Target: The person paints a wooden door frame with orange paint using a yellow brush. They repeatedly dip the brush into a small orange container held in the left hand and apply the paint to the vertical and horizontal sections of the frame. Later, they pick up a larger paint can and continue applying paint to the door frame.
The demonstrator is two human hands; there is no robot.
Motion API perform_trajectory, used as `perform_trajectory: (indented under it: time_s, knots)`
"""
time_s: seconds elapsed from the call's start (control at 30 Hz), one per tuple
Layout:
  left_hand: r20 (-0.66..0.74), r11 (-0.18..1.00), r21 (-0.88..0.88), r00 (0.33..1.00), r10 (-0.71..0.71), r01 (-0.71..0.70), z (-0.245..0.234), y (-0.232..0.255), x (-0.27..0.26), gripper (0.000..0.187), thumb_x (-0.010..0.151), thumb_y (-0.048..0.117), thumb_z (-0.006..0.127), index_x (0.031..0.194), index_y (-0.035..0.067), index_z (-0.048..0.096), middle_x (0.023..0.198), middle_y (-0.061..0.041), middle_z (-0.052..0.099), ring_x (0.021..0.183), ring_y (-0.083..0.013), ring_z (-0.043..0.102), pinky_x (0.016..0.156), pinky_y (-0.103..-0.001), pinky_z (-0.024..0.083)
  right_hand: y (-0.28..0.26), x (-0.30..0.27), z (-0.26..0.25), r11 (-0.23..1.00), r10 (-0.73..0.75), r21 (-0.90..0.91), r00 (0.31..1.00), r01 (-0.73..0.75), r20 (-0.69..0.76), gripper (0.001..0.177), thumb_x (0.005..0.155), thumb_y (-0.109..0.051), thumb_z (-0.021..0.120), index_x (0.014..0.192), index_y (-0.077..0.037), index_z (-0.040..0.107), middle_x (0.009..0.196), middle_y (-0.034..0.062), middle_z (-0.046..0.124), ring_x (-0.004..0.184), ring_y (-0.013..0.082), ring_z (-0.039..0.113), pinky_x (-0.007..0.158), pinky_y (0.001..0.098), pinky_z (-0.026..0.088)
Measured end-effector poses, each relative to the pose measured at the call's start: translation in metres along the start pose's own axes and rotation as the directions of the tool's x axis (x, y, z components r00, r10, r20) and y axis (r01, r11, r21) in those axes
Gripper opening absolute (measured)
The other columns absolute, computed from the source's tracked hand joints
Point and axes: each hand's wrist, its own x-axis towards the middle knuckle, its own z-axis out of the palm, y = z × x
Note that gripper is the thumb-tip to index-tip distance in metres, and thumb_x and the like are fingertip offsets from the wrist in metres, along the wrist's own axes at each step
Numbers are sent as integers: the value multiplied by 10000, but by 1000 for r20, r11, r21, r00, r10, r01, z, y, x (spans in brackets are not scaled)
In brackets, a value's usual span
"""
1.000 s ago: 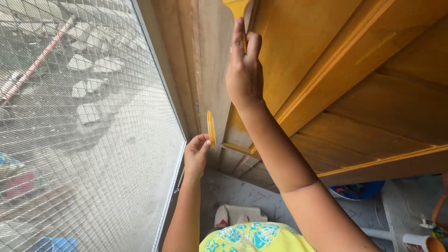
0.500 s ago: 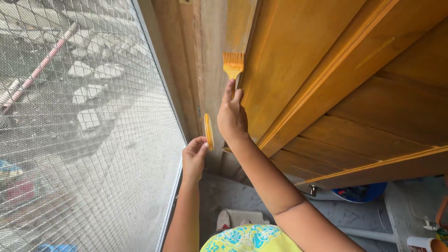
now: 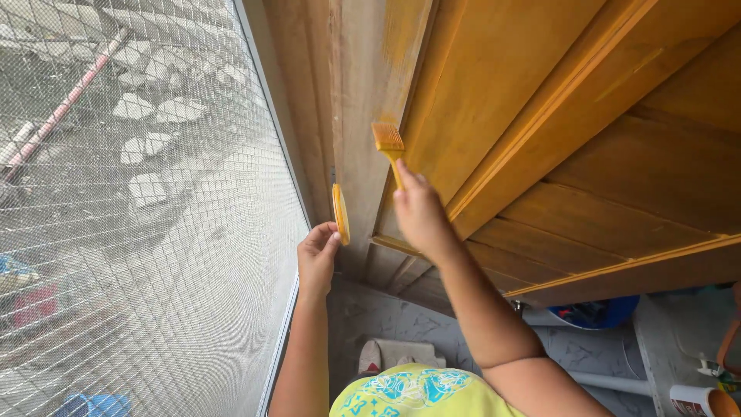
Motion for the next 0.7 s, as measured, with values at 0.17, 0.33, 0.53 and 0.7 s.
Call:
perform_trajectory:
  time_s: [0.17,0.33,0.53,0.7]
  knots:
    - [5,1000,-17,1000,2,-2,3,-1,1,123,951,-7,660,1070,-10,693,1012,-29,699,931,-104,631,851,-244,518,-21,2,-64,725,99,664,982,-183,163,414,1074,-107,375,1470,-19,459,994,61,617,560,33,485,460,192,429]
    - [24,1000,19,1000,15,-16,9,-2,2,125,950,2,665,1068,-18,703,1005,-37,706,927,-105,629,847,-242,505,-26,10,-58,787,48,615,999,-38,1,409,1079,-69,392,1471,-17,499,955,50,621,638,31,428,545,175,384]
    - [0,997,76,1000,10,-10,9,1,2,142,937,20,666,1067,-16,712,997,-33,715,925,-101,634,849,-238,500,-77,45,-56,929,-318,73,885,362,-338,292,1043,-11,557,1329,24,607,1099,148,672,968,229,650,840,327,526]
    - [-9,999,41,1000,-12,12,9,2,1,133,932,18,665,1050,-14,716,972,-28,710,898,-104,629,829,-243,500,-132,104,-68,838,-544,-235,718,493,-435,308,1060,-5,588,1367,1,551,1312,209,676,1201,371,689,1010,395,564]
